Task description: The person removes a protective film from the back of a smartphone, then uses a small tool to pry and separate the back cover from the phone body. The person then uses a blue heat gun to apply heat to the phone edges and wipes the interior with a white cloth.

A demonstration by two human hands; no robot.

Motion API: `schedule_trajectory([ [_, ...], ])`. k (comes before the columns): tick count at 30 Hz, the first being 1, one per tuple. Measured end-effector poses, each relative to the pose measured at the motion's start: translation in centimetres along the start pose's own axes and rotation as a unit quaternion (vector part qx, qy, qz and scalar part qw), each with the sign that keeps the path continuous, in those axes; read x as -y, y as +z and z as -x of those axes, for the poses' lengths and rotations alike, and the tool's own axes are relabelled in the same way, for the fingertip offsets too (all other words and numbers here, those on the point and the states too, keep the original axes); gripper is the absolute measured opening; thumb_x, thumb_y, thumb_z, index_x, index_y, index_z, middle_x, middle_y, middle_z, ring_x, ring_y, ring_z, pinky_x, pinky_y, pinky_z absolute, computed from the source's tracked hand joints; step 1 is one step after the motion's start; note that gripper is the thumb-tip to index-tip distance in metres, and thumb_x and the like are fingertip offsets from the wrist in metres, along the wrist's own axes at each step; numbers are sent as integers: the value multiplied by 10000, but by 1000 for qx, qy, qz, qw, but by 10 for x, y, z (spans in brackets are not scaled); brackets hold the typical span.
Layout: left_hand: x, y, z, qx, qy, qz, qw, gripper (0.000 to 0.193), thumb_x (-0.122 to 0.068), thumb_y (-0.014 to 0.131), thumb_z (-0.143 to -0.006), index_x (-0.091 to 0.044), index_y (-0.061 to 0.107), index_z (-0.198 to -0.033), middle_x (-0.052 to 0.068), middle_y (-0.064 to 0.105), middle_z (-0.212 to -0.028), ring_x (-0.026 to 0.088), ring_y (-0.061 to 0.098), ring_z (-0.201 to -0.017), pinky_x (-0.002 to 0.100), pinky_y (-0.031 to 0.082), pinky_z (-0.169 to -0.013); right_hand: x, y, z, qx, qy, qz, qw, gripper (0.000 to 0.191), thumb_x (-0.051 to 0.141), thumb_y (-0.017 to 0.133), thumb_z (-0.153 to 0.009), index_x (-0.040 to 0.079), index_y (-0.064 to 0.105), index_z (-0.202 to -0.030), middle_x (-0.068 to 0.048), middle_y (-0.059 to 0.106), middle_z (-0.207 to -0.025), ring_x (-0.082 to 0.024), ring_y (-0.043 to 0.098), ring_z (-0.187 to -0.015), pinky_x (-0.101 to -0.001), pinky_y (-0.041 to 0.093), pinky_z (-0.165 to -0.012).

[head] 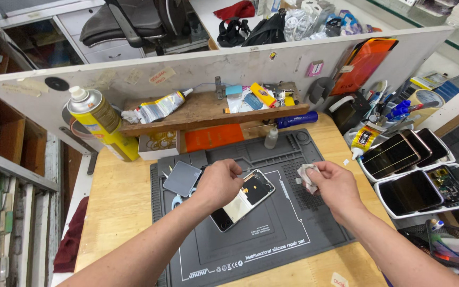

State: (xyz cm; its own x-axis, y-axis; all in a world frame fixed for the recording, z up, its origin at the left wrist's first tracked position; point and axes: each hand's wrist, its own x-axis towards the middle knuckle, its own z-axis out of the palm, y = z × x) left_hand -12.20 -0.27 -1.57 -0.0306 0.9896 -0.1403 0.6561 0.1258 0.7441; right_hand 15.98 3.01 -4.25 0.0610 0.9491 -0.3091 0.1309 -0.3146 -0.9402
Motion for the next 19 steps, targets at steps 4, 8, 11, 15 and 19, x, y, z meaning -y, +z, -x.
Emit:
schedule_trajectory([
  [4, 13, 0, 15, 14, 5, -172, 985, 488, -268, 829, -752, -24, 695, -1152, 201, 695, -1120, 381, 657, -1092, 482, 543, -944, -20, -2, -5, -47, -16, 33, 998, 222, 85, 683, -954, -28, 725, -1141, -56, 745, -947, -101, 647, -788, -259, 488, -654],
  [8, 4, 7, 34, 49, -21, -237, 970, 712, -411, 902, -697, -12, 635, -1222, 197, 624, -1244, 378, 565, -1223, 518, 482, -1024, -33, 2, -3, -27, -16, 31, 999, 264, 47, 693, -910, -9, 704, -1168, -69, 757, -950, -118, 684, -814, -255, 521, -682],
  [11, -6, 7, 41, 62, -27, -243, 968, 796, -463, 930, -658, -12, 621, -1236, 188, 598, -1282, 364, 533, -1264, 535, 460, -1045, -31, 11, 2, -4, -34, 45, 998, 253, 52, 712, -892, 2, 713, -1140, -76, 764, -935, -122, 690, -797, -260, 523, -670],
  [15, -11, 12, 45, 77, -39, -250, 964, 854, -474, 944, -642, -21, 591, -1274, 181, 588, -1287, 349, 525, -1271, 531, 443, -1064, -27, 30, 20, -20, -84, 185, 979, 180, 121, 754, -890, 35, 772, -1047, -73, 794, -899, -138, 715, -780, -287, 549, -682],
  [19, -6, 18, 45, 67, -33, -247, 966, 815, -449, 929, -664, -22, 602, -1276, 172, 596, -1293, 343, 526, -1283, 520, 454, -1067, -15, 51, 40, -30, -193, 308, 931, 174, 198, 765, -881, 97, 798, -1019, -81, 785, -961, -188, 748, -817, -322, 577, -748],
])
